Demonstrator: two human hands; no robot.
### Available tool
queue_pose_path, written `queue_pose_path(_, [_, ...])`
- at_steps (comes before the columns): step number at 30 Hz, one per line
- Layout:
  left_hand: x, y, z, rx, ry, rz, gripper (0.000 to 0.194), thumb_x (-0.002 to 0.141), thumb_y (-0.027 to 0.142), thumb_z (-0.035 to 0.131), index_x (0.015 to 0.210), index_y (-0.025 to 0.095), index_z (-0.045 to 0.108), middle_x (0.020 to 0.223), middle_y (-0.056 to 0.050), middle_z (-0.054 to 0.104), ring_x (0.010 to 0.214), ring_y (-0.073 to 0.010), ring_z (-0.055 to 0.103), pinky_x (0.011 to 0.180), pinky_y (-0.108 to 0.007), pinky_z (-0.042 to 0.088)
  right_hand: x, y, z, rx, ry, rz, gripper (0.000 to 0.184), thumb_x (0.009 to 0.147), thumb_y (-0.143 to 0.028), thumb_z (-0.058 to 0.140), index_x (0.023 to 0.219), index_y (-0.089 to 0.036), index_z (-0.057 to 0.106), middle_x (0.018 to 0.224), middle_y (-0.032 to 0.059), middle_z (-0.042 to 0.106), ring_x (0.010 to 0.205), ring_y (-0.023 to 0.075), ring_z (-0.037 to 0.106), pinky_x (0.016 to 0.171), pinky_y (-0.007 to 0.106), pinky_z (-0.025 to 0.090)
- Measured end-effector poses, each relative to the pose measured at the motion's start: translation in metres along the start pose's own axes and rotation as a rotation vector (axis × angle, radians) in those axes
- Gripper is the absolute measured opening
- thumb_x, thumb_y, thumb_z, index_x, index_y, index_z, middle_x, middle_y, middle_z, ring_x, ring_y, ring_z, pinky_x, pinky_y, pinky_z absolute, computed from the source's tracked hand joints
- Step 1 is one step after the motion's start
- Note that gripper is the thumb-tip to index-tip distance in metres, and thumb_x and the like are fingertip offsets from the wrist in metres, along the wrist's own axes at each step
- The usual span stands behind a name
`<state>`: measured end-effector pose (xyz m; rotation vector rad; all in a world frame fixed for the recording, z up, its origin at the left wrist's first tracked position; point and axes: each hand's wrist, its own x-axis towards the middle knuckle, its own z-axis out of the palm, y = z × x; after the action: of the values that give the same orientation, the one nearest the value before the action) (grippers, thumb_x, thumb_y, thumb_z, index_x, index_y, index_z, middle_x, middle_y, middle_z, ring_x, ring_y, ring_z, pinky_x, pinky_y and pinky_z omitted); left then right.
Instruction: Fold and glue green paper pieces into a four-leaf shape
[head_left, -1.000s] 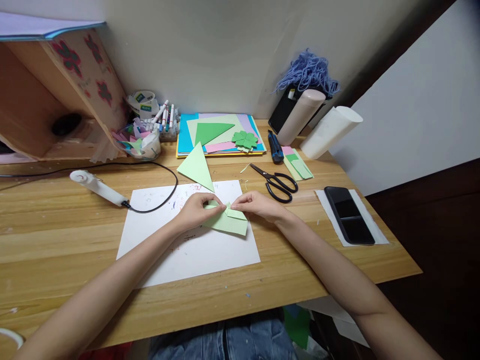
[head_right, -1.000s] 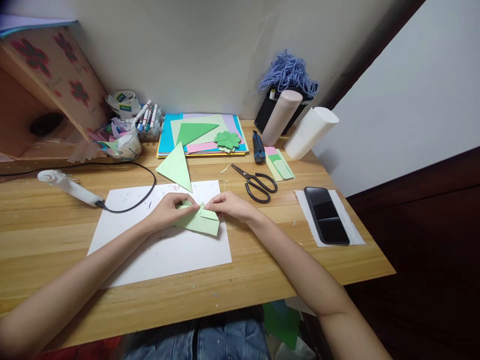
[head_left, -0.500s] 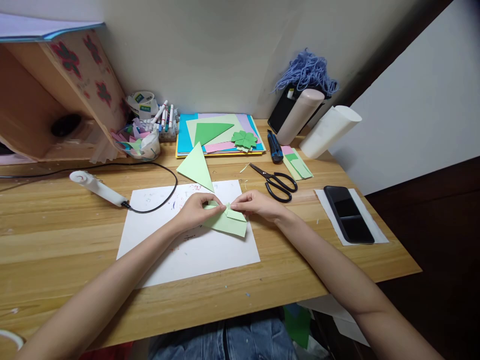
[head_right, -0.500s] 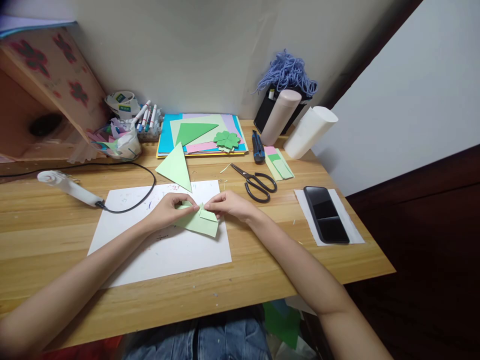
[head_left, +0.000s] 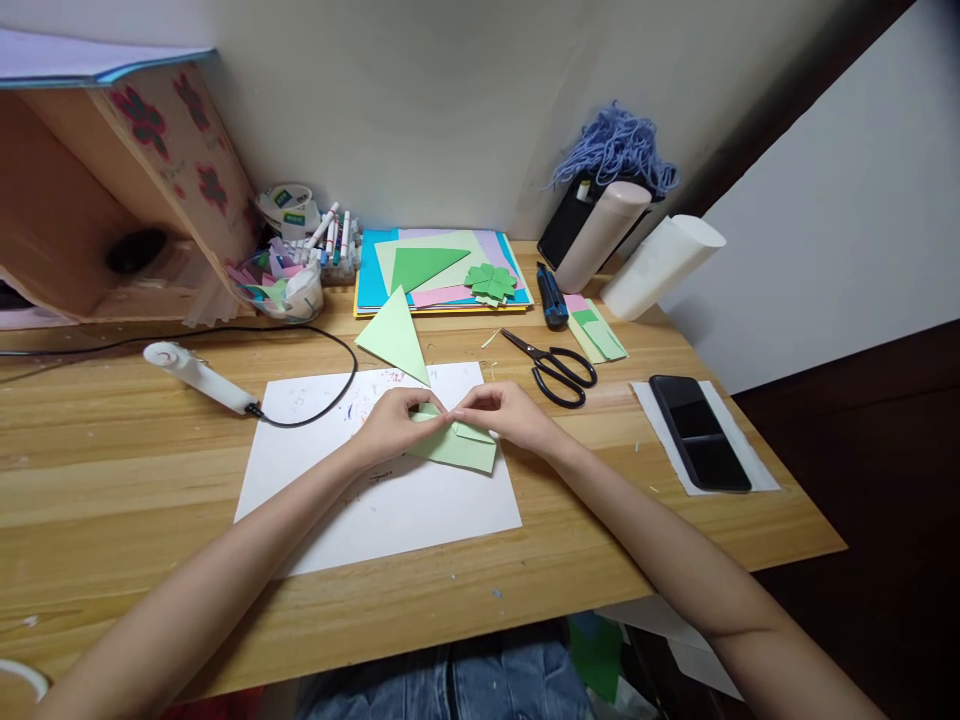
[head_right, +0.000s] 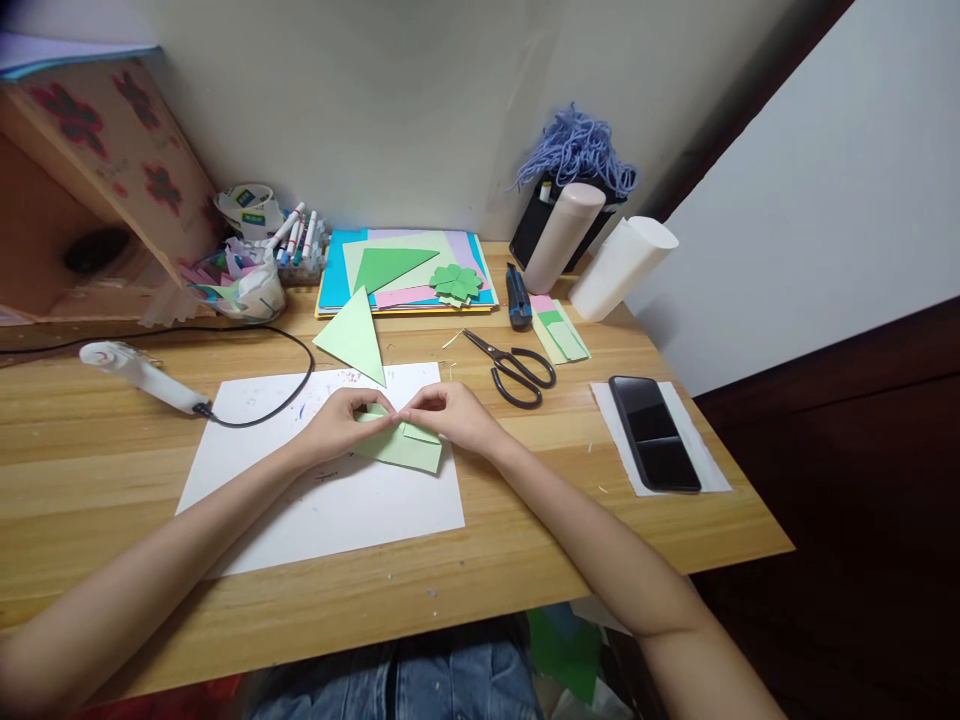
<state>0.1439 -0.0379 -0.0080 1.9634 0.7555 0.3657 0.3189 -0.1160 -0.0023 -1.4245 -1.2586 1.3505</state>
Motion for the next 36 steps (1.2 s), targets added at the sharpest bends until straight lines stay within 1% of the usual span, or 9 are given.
queue_pose_path(7, [0.003, -0.001, -0.002, -0.079, 0.026, -0.02, 0.027, 0.069, 0.041, 0.06, 0.075, 0.016, 0.068, 0.076, -0.004, 0.068, 0.074, -0.0176, 0.059, 0.068, -0.027, 0.042, 0.003, 0.005, 0.002, -0.082, 0.154, -0.024, 0.023, 0.071, -0.036, 0.06, 0.067, -0.014, 0.062, 0.065, 0.002, 0.06, 0.061, 0.0123, 0.052, 0.056, 0.023, 0.039])
queue_pose_path(10, [0.004, -0.001, -0.002, -0.072, 0.052, -0.032, 0.026, 0.066, 0.04, 0.063, 0.077, 0.017, 0.067, 0.079, -0.004, 0.067, 0.077, -0.0181, 0.059, 0.072, -0.028, 0.043, 0.002, 0.005, 0.002, -0.071, 0.145, 0.035, 0.026, 0.071, -0.038, 0.059, 0.069, -0.013, 0.062, 0.064, 0.0021, 0.06, 0.058, 0.0124, 0.052, 0.053, 0.023, 0.037])
queue_pose_path(13, [0.004, -0.001, -0.002, -0.081, 0.094, -0.059, 0.031, 0.063, 0.039, 0.067, 0.085, 0.018, 0.065, 0.092, -0.005, 0.066, 0.087, -0.0196, 0.058, 0.079, -0.029, 0.042, 0.002, 0.006, 0.001, -0.039, 0.106, 0.069, 0.027, 0.068, -0.039, 0.063, 0.075, -0.013, 0.064, 0.067, 0.0034, 0.064, 0.06, 0.0134, 0.055, 0.055, 0.023, 0.039])
queue_pose_path(16, [0.004, -0.001, -0.003, -0.127, 0.099, -0.077, 0.04, 0.062, 0.04, 0.068, 0.095, 0.019, 0.062, 0.106, -0.006, 0.063, 0.095, -0.0208, 0.056, 0.083, -0.03, 0.041, 0.002, 0.006, 0.001, -0.05, 0.148, 0.057, 0.024, 0.066, -0.036, 0.065, 0.073, -0.013, 0.064, 0.067, 0.0037, 0.065, 0.06, 0.0134, 0.056, 0.055, 0.023, 0.04])
queue_pose_path(19, [0.004, -0.001, -0.005, -0.144, 0.113, -0.051, 0.038, 0.067, 0.04, 0.064, 0.098, 0.019, 0.061, 0.109, -0.006, 0.062, 0.095, -0.0198, 0.055, 0.084, -0.03, 0.04, 0.003, 0.006, 0.001, -0.057, 0.191, 0.046, 0.024, 0.065, -0.036, 0.065, 0.071, -0.013, 0.064, 0.065, 0.0034, 0.064, 0.058, 0.0132, 0.055, 0.053, 0.022, 0.039])
queue_pose_path(24, [0.003, -0.003, -0.004, -0.19, 0.14, -0.053, 0.04, 0.068, 0.039, 0.062, 0.101, 0.016, 0.059, 0.098, -0.006, 0.064, 0.081, -0.0167, 0.058, 0.072, -0.027, 0.043, 0.004, 0.003, 0.006, -0.012, 0.17, -0.007, 0.029, 0.064, -0.039, 0.066, 0.077, -0.013, 0.065, 0.071, 0.004, 0.064, 0.062, 0.013, 0.054, 0.055, 0.023, 0.04])
queue_pose_path(29, [0.002, -0.001, -0.002, -0.226, 0.112, -0.066, 0.042, 0.067, 0.042, 0.063, 0.099, 0.016, 0.06, 0.09, -0.005, 0.064, 0.075, -0.0152, 0.056, 0.067, -0.025, 0.041, 0.005, 0.006, 0.011, -0.067, 0.23, -0.04, 0.027, 0.065, -0.04, 0.065, 0.072, -0.014, 0.064, 0.063, 0.0004, 0.056, 0.055, 0.0101, 0.046, 0.048, 0.021, 0.032])
queue_pose_path(32, [0.003, 0.001, -0.007, -0.27, 0.028, -0.11, 0.037, 0.071, 0.048, 0.057, 0.084, 0.014, 0.063, 0.075, -0.002, 0.061, 0.066, -0.0129, 0.052, 0.059, -0.023, 0.037, 0.006, 0.01, 0.008, -0.06, 0.211, -0.036, 0.027, 0.065, -0.04, 0.065, 0.072, -0.015, 0.063, 0.062, -0.0006, 0.054, 0.055, 0.0096, 0.044, 0.047, 0.021, 0.031])
queue_pose_path(36, [0.005, -0.001, -0.015, -0.398, -0.056, -0.168, 0.045, 0.075, 0.054, 0.048, 0.068, 0.011, 0.061, 0.059, 0.0, 0.049, 0.052, -0.0092, 0.041, 0.05, -0.022, 0.03, 0.007, 0.011, 0.004, -0.081, 0.178, -0.029, 0.025, 0.066, -0.039, 0.064, 0.071, -0.015, 0.062, 0.059, -0.002, 0.05, 0.053, 0.0088, 0.041, 0.048, 0.021, 0.029])
